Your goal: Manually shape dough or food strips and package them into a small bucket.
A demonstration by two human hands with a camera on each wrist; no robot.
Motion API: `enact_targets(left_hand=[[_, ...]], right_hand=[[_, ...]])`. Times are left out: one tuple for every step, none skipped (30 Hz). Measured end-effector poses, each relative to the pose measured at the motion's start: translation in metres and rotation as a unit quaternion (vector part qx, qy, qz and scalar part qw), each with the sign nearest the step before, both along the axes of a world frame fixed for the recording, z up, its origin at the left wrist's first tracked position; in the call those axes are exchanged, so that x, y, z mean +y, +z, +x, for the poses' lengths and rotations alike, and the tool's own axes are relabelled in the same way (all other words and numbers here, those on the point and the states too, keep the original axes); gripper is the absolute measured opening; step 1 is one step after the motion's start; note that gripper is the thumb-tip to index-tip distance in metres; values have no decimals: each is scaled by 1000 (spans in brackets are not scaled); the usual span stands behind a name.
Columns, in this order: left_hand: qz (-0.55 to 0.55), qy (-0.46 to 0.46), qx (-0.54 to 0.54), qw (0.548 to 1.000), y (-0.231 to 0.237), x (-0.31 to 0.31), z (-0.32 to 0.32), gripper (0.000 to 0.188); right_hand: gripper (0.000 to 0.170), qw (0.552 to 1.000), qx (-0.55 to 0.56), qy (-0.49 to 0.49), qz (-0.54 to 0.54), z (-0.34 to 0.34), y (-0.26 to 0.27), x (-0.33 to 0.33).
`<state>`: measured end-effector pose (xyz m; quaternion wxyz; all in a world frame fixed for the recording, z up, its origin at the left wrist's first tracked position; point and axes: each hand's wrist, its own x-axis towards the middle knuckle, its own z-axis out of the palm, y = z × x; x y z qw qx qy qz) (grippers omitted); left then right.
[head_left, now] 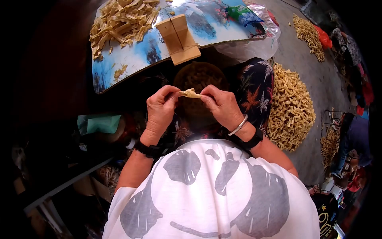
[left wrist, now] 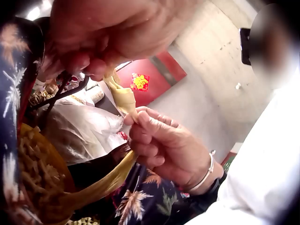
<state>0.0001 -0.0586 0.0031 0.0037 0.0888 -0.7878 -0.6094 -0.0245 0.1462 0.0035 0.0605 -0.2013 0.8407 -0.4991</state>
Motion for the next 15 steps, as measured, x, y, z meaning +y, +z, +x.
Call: enact_targets(left_hand=[[127,-26,-60,990,-4,-8,-2,13],[249,-7,-81,965,-6,-6,-2,17],[365,12,-100,925,-8,-2,-2,22],[476,29,-118,871,-10,4,-2,26],[508,-4,-116,854,-16,10,2,35],[519,-8,-120,846,-10,21,3,29],[501,-6,-110,859,-10,25,3,26],[482,-2,-100,870,-11,27,3,23],[450,-9,-93,888,-12,26,3,21],[417,-15,-85,905,-14,24,2,20],[383,-21,-78,920,-16,23,1,19],[348,-40,-71,934,-18,24,1,19],[312,-60,-66,946,-19,27,2,19],[276,-82,-61,956,-21,30,2,19],[246,-93,-64,963,-22,34,2,13]], right_hand=[[7,996,-66,-25,-46,1,3,-2],[6,986,-131,-49,-91,2,8,-6],[6,969,-194,-72,-136,2,11,-10],[6,971,-178,-78,-142,3,8,-14],[7,972,-163,-85,-148,4,3,-18],[7,973,-148,-91,-153,5,0,-20],[14,979,-146,-79,-120,8,3,-21],[16,987,-106,-75,-98,8,2,-20],[17,992,-66,-72,-75,8,0,-19],[18,996,-27,-69,-51,8,1,-18],[20,995,-15,-97,-34,4,4,-17],[21,993,-19,-90,-69,0,0,-19],[21,990,-24,-86,-105,-5,-8,-21],[22,986,-27,-83,-141,-8,-12,-22],[23,978,-154,-23,-138,-10,-6,-19]])
